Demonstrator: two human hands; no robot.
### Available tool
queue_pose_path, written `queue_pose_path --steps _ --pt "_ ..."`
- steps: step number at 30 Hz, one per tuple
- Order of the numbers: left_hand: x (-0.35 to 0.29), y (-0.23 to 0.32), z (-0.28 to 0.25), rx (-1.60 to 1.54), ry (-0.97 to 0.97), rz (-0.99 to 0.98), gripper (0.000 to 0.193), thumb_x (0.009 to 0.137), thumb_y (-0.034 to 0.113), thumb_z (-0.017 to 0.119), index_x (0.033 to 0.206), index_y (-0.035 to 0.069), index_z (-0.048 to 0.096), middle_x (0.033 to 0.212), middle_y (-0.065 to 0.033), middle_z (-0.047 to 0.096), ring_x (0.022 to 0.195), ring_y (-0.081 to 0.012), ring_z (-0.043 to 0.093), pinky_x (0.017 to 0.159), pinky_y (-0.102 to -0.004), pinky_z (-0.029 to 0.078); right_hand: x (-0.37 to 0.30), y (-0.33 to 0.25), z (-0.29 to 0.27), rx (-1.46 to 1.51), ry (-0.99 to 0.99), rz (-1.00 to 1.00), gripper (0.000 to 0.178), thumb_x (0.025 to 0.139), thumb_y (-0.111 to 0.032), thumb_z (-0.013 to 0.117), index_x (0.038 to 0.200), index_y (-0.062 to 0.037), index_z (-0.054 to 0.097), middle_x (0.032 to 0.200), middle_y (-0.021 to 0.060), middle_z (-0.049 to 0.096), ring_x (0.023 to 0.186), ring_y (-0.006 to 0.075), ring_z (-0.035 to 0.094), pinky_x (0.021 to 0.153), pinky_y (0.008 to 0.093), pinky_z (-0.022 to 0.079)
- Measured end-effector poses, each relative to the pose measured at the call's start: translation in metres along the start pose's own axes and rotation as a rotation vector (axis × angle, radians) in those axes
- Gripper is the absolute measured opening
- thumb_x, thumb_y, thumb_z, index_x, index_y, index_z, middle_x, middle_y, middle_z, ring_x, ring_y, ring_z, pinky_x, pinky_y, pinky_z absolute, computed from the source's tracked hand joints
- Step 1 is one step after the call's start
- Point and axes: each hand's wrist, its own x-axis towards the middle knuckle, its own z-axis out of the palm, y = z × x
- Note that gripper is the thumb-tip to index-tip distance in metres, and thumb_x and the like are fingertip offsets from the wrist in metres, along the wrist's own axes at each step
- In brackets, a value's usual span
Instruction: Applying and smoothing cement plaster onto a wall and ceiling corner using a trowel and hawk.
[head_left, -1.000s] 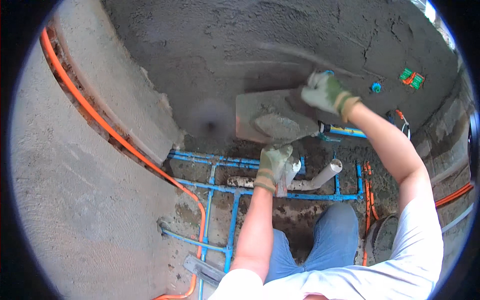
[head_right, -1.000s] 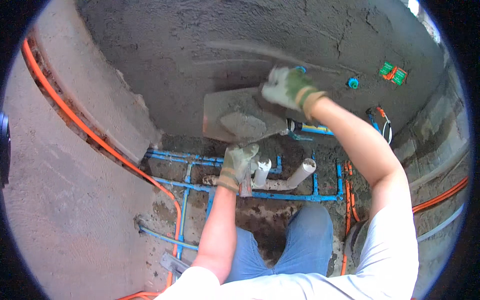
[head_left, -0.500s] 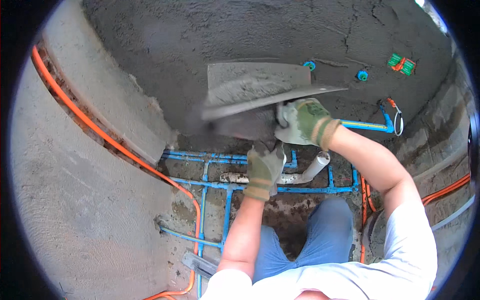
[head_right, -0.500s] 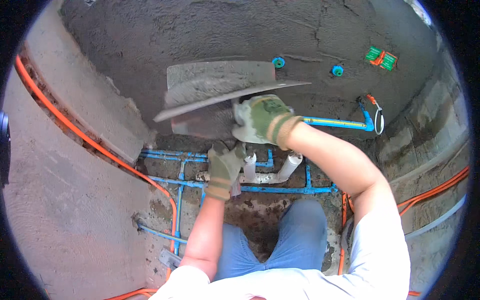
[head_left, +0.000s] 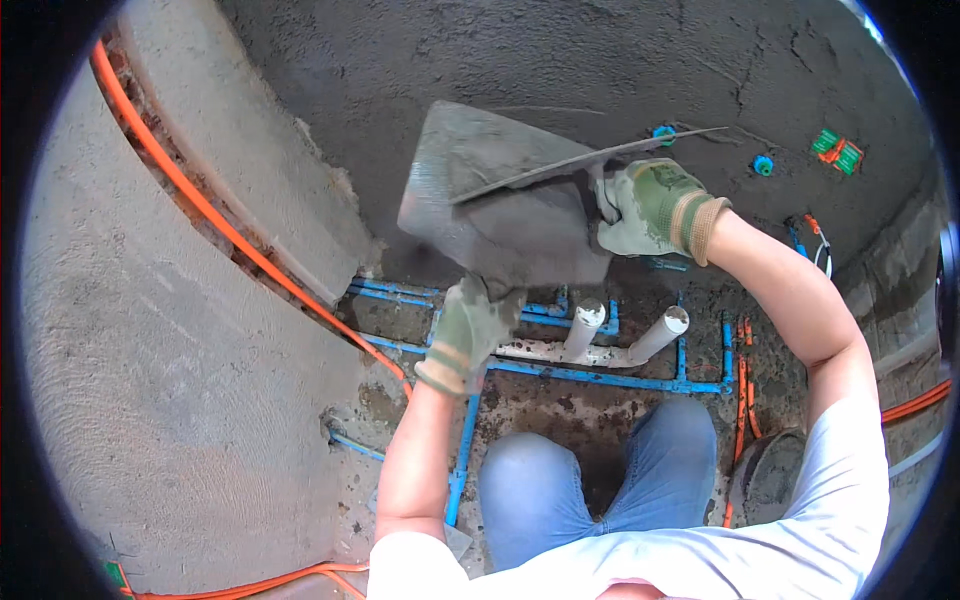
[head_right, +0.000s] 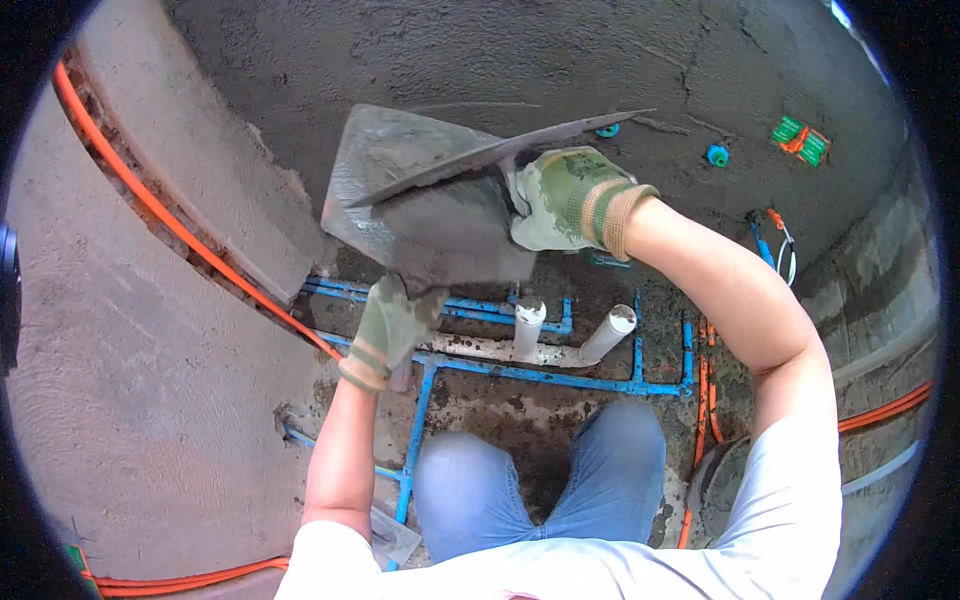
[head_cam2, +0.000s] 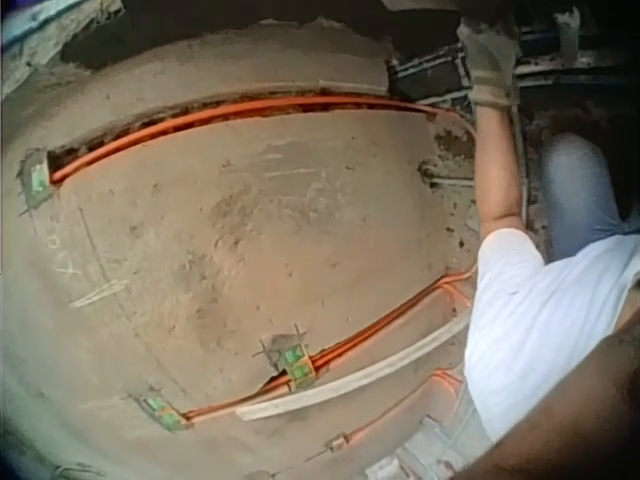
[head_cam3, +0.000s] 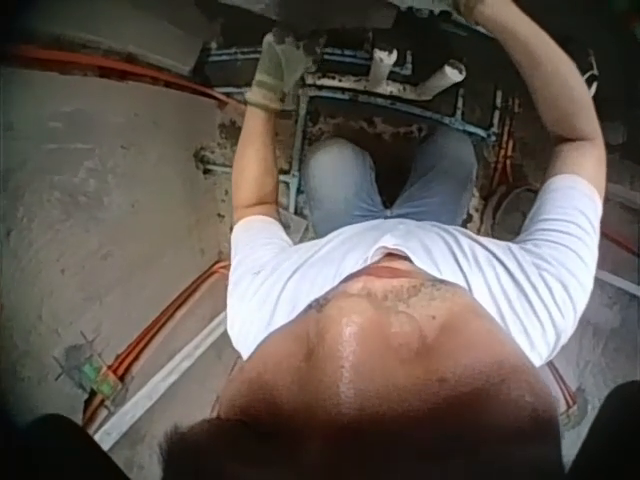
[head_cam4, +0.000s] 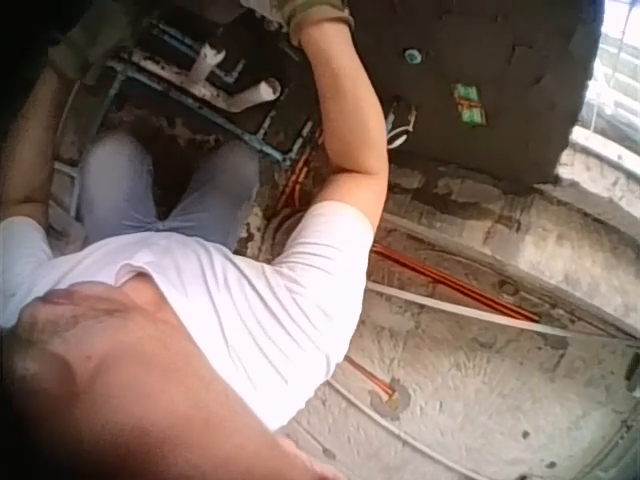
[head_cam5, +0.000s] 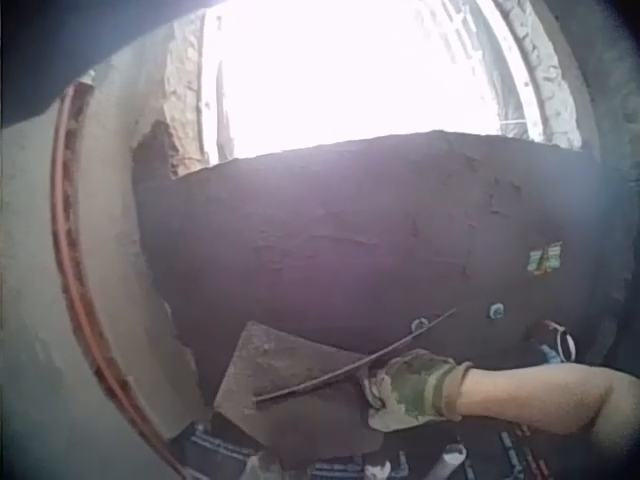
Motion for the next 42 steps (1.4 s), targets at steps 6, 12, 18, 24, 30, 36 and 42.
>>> queue_pose_path --steps 6,12,18,24,30,36,42 --pt "-0.084 0.039 0.034 -1.242 0.017 -0.854 0.011 0.081 0.013 0.066 0.091 0.010 0.062 0.073 -0.0040 0.060 0.058 -0.0197 0.057 0.046 -0.0338 0.043 0.105 0.003 0.106 0.056 0.927 -0.341 0.044 0.083 -0.044 0.053 0.106 -0.0096 0.067 0.109 0.0150 0.066 0.103 0.0350 0.061 0.093 0.0482 0.046" --pt "-0.121 0.048 -0.013 -1.753 0.142 -1.599 0.019 0.084 0.012 0.066 0.100 0.009 0.056 0.075 -0.0001 0.052 0.055 -0.0081 0.048 0.042 -0.0235 0.038 0.197 -0.052 0.152 0.126 0.661 -0.161 0.049 0.088 -0.041 0.048 0.125 -0.0103 0.057 0.129 0.0159 0.056 0.121 0.0357 0.050 0.105 0.0469 0.036" --pt "-0.209 0.073 -0.008 -1.720 0.134 -1.842 0.029 0.084 0.019 0.069 0.108 0.009 0.056 0.076 -0.0016 0.054 0.052 -0.0106 0.048 0.042 -0.0235 0.041 0.273 -0.079 0.144 0.061 0.721 0.121 0.050 0.076 -0.039 0.061 0.113 -0.0065 0.066 0.119 0.0183 0.063 0.108 0.0377 0.060 0.090 0.0436 0.048" --pt "-0.222 0.080 -0.003 -1.636 0.241 -1.905 0.024 0.084 0.021 0.070 0.101 0.010 0.057 0.072 -0.0027 0.055 0.050 -0.0113 0.048 0.040 -0.0247 0.039 0.294 -0.106 0.040 0.368 0.060 0.089 0.033 0.071 -0.029 0.064 0.087 -0.0016 0.071 0.084 0.0142 0.070 0.072 0.0275 0.069 0.064 0.0389 0.054" --pt "-0.196 0.065 0.015 -1.651 0.242 -1.832 0.020 0.083 0.022 0.070 0.095 0.011 0.058 0.069 -0.0032 0.054 0.047 -0.0136 0.050 0.040 -0.0263 0.042 0.271 -0.111 -0.033 0.400 -0.028 0.028 0.025 0.077 -0.030 0.061 0.083 -0.0079 0.070 0.076 0.0076 0.067 0.062 0.0204 0.061 0.056 0.0366 0.048" --pt "-0.185 0.057 0.025 -1.764 0.339 -1.814 0.023 0.081 0.025 0.071 0.093 0.010 0.059 0.067 -0.0043 0.056 0.048 -0.0156 0.054 0.041 -0.0279 0.044 0.234 -0.083 -0.051 0.618 0.253 0.059 0.033 0.078 -0.034 0.059 0.090 -0.0053 0.071 0.088 0.0142 0.071 0.074 0.0262 0.068 0.066 0.0379 0.053" --pt "-0.176 0.058 0.026 -1.641 0.281 -1.862 0.026 0.081 0.030 0.072 0.090 0.008 0.061 0.069 -0.0057 0.058 0.049 -0.0156 0.055 0.042 -0.0289 0.044 0.195 -0.028 0.050 0.127 0.455 0.186 0.044 0.082 -0.039 0.054 0.107 -0.0060 0.067 0.117 0.0211 0.062 0.107 0.0370 0.060 0.095 0.0451 0.046"
